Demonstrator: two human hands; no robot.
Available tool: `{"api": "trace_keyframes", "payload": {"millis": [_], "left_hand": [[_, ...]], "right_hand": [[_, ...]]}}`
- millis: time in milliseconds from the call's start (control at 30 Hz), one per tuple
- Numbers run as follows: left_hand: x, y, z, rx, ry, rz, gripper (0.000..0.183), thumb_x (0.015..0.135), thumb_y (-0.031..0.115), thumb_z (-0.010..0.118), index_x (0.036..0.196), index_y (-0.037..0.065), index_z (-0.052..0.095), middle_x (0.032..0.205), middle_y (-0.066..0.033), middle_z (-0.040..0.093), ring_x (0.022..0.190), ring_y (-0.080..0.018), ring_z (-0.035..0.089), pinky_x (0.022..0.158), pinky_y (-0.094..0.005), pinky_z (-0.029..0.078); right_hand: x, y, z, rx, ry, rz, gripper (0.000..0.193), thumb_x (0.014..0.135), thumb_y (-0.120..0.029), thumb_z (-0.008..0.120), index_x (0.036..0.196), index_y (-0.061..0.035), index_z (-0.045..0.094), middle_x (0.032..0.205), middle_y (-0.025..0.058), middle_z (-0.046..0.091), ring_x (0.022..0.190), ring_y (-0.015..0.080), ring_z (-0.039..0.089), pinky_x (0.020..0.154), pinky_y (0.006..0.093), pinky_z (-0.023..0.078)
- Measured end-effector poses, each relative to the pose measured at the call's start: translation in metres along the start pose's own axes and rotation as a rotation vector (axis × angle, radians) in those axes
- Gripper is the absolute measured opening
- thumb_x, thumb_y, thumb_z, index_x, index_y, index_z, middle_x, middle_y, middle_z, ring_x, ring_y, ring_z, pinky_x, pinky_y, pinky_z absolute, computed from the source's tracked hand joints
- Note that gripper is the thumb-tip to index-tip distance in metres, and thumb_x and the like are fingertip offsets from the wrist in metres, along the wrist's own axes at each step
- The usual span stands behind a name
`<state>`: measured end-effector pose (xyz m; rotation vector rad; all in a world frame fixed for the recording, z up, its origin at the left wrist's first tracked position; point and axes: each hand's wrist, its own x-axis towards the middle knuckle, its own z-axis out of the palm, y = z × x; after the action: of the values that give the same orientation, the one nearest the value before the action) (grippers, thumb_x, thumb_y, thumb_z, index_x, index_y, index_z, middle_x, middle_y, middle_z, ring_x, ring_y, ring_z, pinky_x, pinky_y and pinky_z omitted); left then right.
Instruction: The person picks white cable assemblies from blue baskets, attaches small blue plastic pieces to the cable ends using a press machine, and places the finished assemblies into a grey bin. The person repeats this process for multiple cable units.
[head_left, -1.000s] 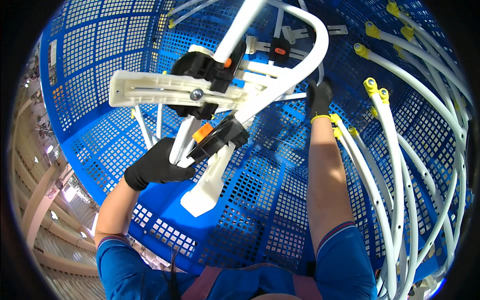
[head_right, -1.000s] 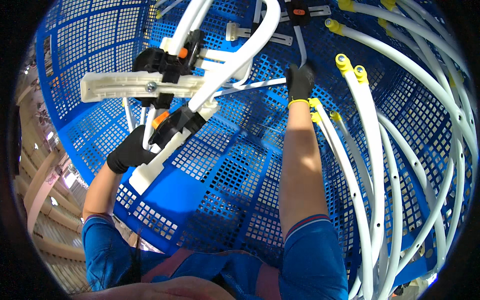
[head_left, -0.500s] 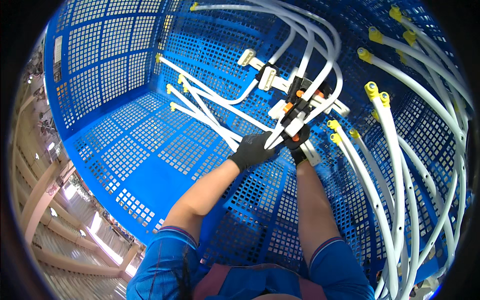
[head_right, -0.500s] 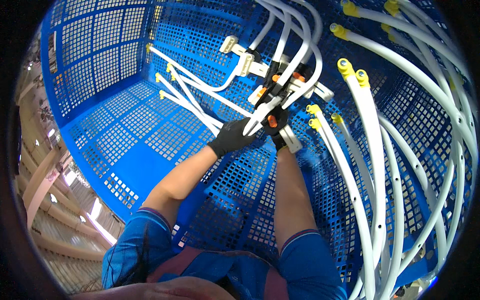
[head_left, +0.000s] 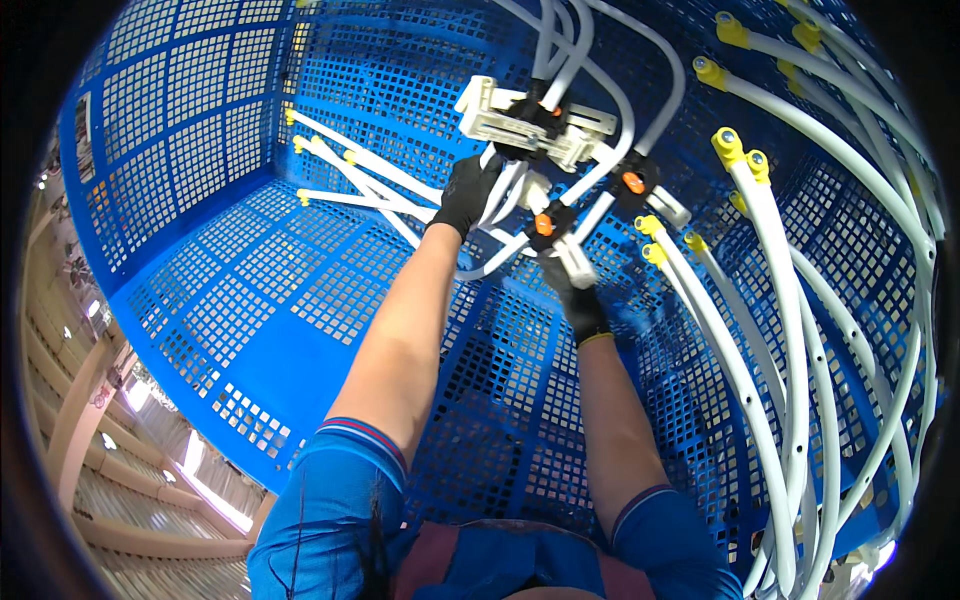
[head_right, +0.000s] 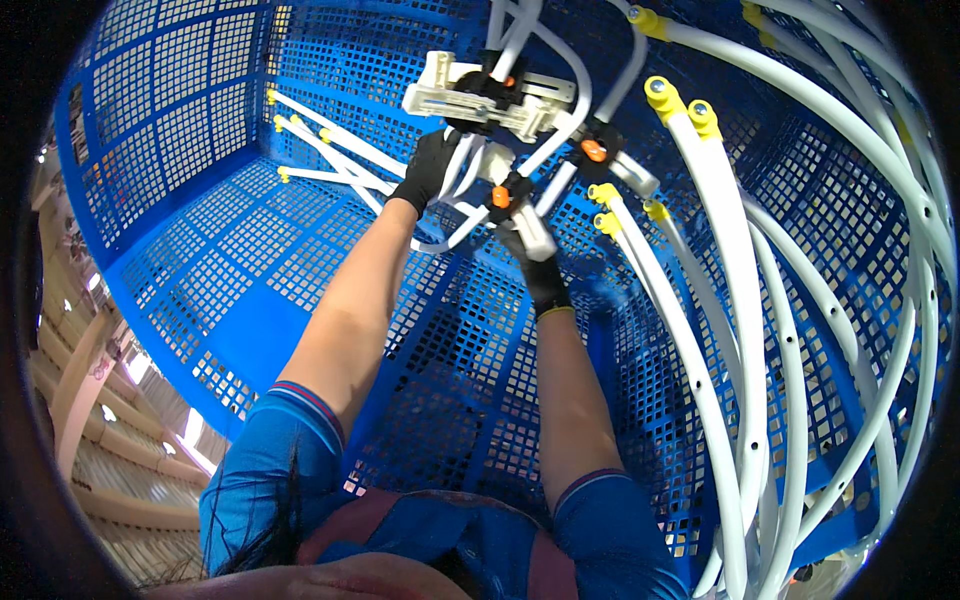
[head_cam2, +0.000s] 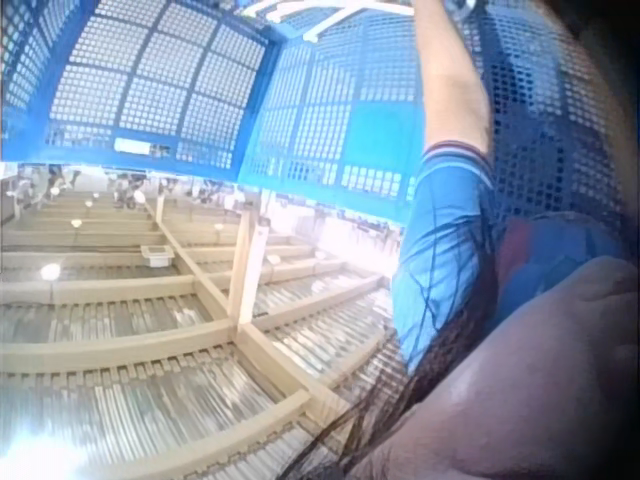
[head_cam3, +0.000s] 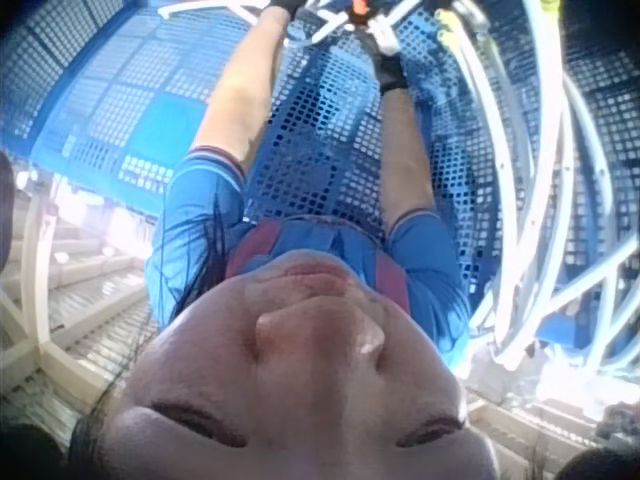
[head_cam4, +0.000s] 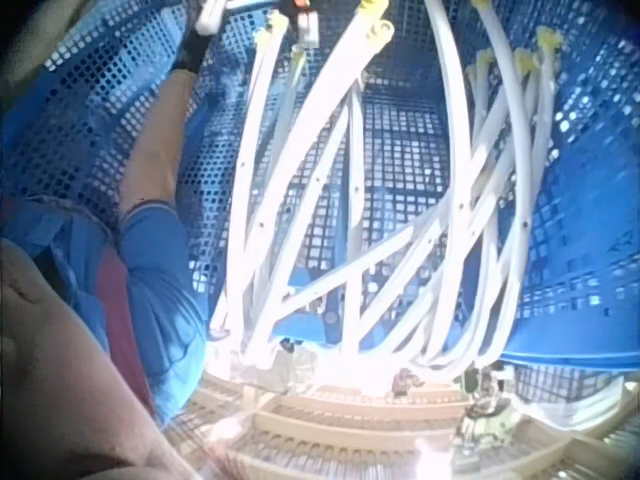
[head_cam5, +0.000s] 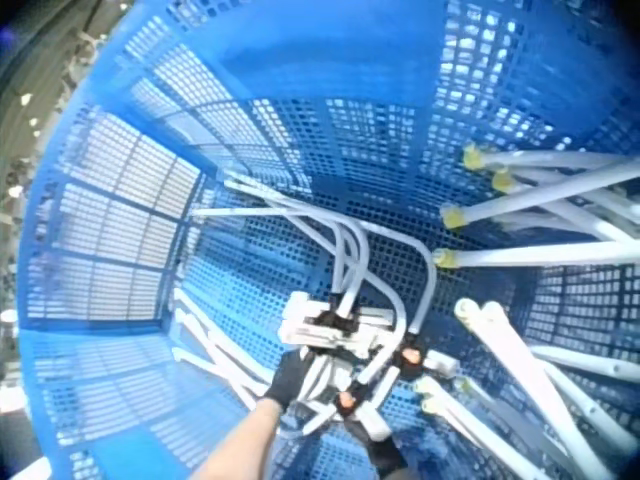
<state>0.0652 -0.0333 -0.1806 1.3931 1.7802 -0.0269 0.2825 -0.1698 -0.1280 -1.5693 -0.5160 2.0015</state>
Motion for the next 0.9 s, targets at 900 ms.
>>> {"api": "trace_keyframes", "payload": {"millis": [900], "left_hand": [[-0.237,0.227,-0.401,-0.48,-0.911,-0.152,0.068,0.092,0.036,0.055,0.144,0.002,0.027,0.14,-0.0122,0.04,0.124,-0.02,0.042,0.104,-0.035,0.035]], "right_hand": [[-0.218,-0.297,0.21,-0.222,-0.102,-0.536,0.033,0.09,-0.013,0.055,0.123,-0.0087,0.052,0.1,0.0195,0.056,0.089,0.0354,0.055,0.075,0.0428,0.045]]}}
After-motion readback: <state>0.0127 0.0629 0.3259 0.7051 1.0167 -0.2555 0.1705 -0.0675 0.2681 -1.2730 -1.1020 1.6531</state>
